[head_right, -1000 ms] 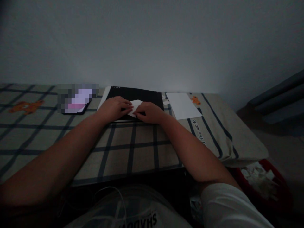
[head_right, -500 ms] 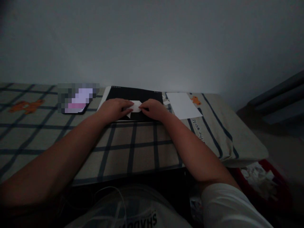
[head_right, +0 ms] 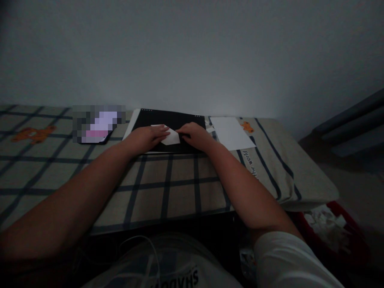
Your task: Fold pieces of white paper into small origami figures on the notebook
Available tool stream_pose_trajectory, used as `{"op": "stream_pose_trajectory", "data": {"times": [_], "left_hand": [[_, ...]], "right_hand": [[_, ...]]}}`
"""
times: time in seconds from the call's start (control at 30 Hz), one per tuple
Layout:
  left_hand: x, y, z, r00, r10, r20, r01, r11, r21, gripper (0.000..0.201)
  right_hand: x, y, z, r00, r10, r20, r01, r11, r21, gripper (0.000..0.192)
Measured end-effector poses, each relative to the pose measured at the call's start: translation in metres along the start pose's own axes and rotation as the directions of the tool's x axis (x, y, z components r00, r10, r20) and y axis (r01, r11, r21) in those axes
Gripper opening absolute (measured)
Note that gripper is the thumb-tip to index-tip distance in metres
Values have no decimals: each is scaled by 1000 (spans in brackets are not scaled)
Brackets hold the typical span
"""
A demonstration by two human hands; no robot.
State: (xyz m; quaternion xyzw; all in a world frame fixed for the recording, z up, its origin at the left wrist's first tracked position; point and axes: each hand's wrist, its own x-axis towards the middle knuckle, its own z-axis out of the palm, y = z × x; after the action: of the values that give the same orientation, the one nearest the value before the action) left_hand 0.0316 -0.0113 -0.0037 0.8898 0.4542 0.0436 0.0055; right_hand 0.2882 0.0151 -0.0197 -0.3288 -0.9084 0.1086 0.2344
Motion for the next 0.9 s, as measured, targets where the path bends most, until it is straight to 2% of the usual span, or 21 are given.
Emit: {"op": "stream_pose_trajectory", "data": {"times": [0.13, 0.33, 0.73, 0.9], "left_hand": [[2, -4, 2, 999, 45, -10, -45, 999, -20, 43], [2, -4, -1, 991, 8, -136, -8, 1000, -2, 34], [-4, 9, -10, 995, -44, -94, 48, 998, 43, 45], [-3, 7, -8, 997, -15, -78, 18, 999, 31, 45]], "right_hand": [[0, 2, -1, 998, 21, 51, -20, 999, -25, 34], [0, -1, 2, 998, -18, 54, 17, 1000, 16, 28], [-2, -2, 2, 995, -15, 100, 15, 1000, 3, 33], [-1, -4, 3, 993, 0, 115, 1, 1000, -15, 38]]}}
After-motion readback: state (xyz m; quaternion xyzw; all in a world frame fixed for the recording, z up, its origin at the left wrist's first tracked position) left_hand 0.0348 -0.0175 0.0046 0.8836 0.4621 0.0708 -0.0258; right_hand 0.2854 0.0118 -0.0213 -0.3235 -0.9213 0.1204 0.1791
